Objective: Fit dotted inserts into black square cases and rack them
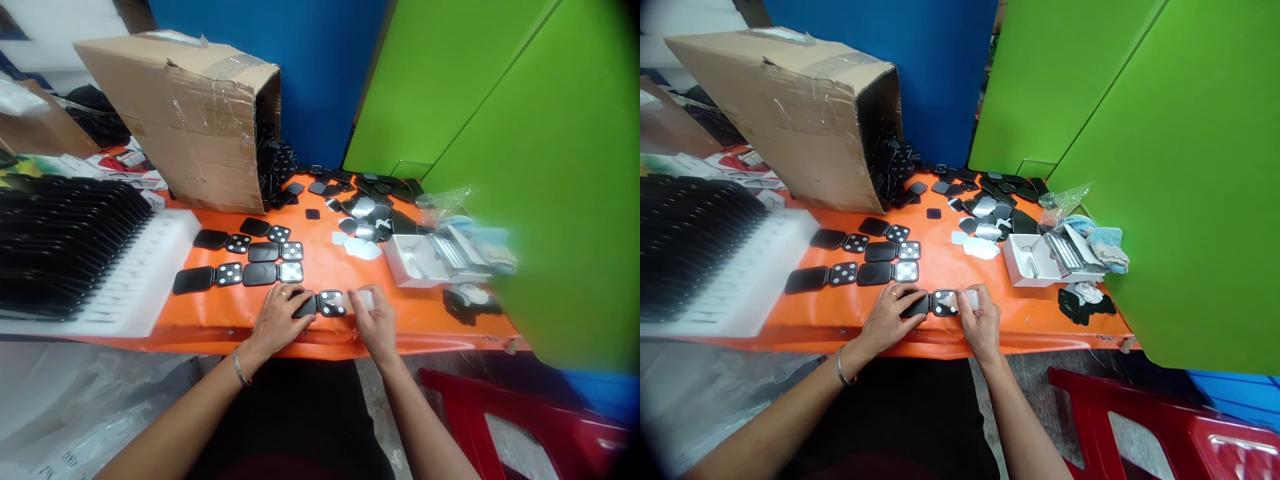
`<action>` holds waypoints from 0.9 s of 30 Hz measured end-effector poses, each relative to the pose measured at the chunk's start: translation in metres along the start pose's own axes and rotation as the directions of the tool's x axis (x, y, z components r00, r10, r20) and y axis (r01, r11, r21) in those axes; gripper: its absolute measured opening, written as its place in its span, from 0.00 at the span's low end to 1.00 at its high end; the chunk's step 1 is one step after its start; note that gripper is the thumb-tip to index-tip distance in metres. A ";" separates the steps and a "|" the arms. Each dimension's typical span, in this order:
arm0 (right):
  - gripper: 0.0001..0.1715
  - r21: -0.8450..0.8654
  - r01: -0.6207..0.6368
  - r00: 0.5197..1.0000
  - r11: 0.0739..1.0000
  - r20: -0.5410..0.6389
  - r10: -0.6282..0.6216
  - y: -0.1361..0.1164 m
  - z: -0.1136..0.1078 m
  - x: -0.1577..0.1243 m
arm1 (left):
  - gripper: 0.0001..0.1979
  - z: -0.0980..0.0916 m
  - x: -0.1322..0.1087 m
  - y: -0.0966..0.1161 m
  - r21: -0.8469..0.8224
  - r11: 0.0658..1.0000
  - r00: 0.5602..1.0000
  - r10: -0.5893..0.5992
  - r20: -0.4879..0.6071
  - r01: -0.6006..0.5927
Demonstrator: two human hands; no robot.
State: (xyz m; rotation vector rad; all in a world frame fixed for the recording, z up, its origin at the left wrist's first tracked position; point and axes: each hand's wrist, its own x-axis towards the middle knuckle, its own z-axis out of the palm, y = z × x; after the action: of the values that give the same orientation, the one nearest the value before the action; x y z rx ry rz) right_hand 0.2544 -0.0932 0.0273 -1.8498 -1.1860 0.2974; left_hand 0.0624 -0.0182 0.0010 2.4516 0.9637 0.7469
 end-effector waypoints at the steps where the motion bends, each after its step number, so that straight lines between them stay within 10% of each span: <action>1: 0.16 0.003 0.003 1.000 1.000 0.006 -0.003 -0.001 0.000 0.000 | 0.21 0.000 0.000 0.000 -0.001 1.000 1.000 0.000 0.000 0.000; 27: 0.14 -0.122 0.106 0.994 0.987 -0.004 -0.107 -0.007 0.001 -0.001 | 0.21 0.001 0.000 0.000 0.010 1.000 1.000 0.000 0.011 0.000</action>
State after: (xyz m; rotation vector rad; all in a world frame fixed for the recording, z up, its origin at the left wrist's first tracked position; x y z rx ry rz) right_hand 0.2493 -0.0923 0.0314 -1.8822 -1.3154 0.1577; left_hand 0.0629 -0.0177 0.0006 2.4617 0.9648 0.7291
